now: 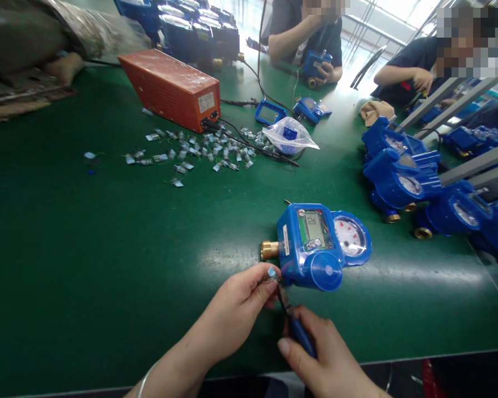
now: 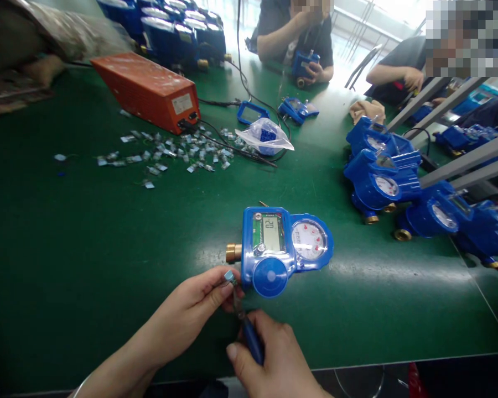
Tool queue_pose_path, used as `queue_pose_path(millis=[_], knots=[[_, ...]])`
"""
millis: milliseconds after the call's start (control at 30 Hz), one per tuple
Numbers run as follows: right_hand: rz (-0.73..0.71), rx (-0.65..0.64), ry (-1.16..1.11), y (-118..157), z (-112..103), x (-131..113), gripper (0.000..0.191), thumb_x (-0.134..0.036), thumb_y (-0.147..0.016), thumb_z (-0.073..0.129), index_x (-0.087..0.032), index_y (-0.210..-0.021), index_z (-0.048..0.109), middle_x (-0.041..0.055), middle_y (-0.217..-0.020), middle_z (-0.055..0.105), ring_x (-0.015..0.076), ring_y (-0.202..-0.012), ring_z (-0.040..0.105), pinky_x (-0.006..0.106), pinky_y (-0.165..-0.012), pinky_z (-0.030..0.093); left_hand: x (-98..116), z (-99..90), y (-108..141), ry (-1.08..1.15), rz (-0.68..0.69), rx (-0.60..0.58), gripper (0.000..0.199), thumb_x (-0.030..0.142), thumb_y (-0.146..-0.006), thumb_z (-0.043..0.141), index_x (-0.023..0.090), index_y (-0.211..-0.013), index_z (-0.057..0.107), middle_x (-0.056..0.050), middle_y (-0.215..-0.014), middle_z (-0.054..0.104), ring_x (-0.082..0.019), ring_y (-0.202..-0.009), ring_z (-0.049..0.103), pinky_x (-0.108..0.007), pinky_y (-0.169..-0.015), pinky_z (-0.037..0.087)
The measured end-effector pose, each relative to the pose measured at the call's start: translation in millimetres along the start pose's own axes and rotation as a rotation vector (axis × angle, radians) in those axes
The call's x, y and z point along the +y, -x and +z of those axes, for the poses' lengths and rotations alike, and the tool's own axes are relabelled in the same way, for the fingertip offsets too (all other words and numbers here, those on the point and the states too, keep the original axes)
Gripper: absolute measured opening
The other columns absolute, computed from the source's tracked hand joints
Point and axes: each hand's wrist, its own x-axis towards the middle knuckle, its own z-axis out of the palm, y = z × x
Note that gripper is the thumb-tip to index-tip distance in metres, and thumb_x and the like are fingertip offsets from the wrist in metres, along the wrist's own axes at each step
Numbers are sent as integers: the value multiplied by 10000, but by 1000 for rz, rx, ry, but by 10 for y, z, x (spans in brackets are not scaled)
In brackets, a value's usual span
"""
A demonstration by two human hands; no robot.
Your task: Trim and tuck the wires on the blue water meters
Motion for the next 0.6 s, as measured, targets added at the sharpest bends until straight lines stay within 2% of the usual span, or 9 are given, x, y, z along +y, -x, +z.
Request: queue_pose_path(millis=[133, 200, 267, 367, 467, 533, 600], knots=[[-18, -60, -7, 76, 19, -20, 178, -353, -782, 563, -176, -789, 543, -3, -684, 535, 149, -641, 488, 258, -589, 311, -31, 3, 5, 22, -18, 15, 221, 339, -917, 410, 178, -876, 556, -33, -818, 611, -176, -752, 575, -263, -678, 456], [-81, -3, -74, 145, 19, 10, 195, -379, -781, 566, -187, -813, 554, 2, -690, 536, 155, -642, 488, 265, -592, 328, -45, 10, 17, 18, -12, 24, 223, 359, -916, 415, 185, -887, 551, -29, -815, 607, -175, -744, 575, -260, -662, 461], [-192, 150, -160, 208, 1, 59, 206, -400, -808, 558, -214, -896, 553, 4, -727, 531, 154, -640, 484, 269, -592, 355, -49, 20, 27, -17, -14, 47, 224, 372, -918, 414, 194, -875, 542, -21, -791, 603, -172, -724, 578, -257, -647, 455], [-444, 545, -193, 212, -89, 105, 233, -382, -846, 540, -252, -1034, 498, 29, -892, 507, 175, -749, 512, 311, -683, 416, -25, 42, 22, -139, -35, 101, 227, 375, -919, 408, 204, -822, 521, -7, -721, 597, -170, -665, 575, -257, -609, 414], [-537, 907, 32, 81, -239, 75, 319, -343, -824, 577, -220, -1097, 471, 102, -1135, 459, 260, -1015, 498, 426, -842, 400, 21, 71, 16, -379, -30, 186, 235, 369, -915, 400, 211, -771, 499, -8, -685, 582, -179, -624, 545, -271, -573, 345], [-507, 1008, 199, -33, -327, 35, 369, -348, -804, 608, -192, -1108, 469, 142, -1244, 429, 308, -1128, 453, 467, -879, 383, 45, 78, 39, -610, -49, 277, 229, 343, -906, 399, 209, -740, 483, -26, -703, 581, -193, -629, 534, -288, -573, 310], [-483, 1008, 284, -122, -378, 11, 395, -359, -816, 602, -187, -1139, 454, 151, -1282, 438, 313, -1167, 441, 470, -895, 378, 59, 47, 86, -837, -96, 357, 221, 318, -894, 396, 206, -717, 467, -46, -722, 586, -204, -631, 534, -299, -573, 288]])
